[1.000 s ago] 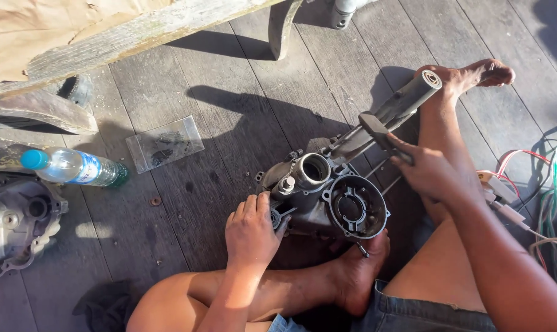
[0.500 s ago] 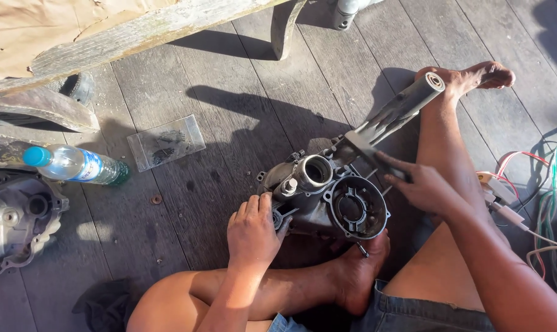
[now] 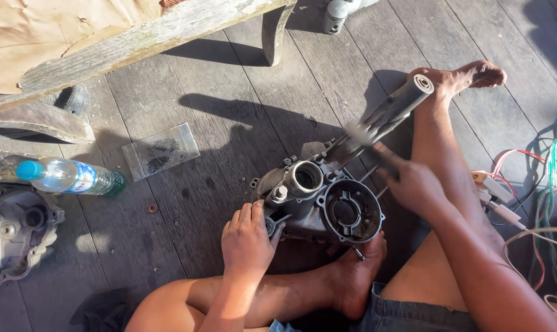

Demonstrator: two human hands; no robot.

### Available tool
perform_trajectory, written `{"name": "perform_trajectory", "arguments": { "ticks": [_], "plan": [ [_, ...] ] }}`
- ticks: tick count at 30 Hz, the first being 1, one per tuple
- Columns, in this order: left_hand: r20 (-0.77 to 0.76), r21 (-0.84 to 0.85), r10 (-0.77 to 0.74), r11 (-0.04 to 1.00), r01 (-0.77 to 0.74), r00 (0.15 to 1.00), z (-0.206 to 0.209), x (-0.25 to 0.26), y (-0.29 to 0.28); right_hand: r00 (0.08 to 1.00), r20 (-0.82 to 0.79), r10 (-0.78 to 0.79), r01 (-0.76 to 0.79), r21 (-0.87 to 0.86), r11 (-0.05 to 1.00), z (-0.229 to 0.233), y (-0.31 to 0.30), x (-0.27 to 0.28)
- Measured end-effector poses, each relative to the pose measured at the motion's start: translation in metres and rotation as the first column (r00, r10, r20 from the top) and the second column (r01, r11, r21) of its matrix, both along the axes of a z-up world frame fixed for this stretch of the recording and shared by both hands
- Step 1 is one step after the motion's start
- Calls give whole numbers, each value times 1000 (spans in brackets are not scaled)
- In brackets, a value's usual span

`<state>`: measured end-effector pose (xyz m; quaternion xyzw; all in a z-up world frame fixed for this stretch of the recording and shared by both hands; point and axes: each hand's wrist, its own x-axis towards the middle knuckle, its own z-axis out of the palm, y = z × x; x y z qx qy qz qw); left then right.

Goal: The person sits on a wooden floor and scrubs a metal engine part with a wire brush. They rotate the part to clean different sides and then use a hammer to tap it.

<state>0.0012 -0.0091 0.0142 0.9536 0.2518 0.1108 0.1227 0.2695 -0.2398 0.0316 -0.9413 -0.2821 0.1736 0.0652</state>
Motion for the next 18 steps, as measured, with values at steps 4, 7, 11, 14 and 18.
{"name": "perform_trajectory", "arguments": {
  "ticks": [4,7,11,14,18],
  "plan": [
    [0,-20,-2,1000,2,1000,1,0,0,994,-78,76,-68,104,992,0,7,-15],
    [15,3,-5,1000,5,1000,2,0,1,999,-23,-30,31,52,998,-9,-1,-2],
    [-11,7,-24,1000,24,1000,1,-2,2,1000,-7,30,-29,74,997,-4,6,-26],
    [3,-6,-10,1000,10,1000,2,-2,2,997,-3,73,-73,44,996,-9,3,-24],
    [9,0,-3,1000,3,1000,0,-2,2,1000,-4,31,-30,62,998,-17,1,-30]
  ]
}}
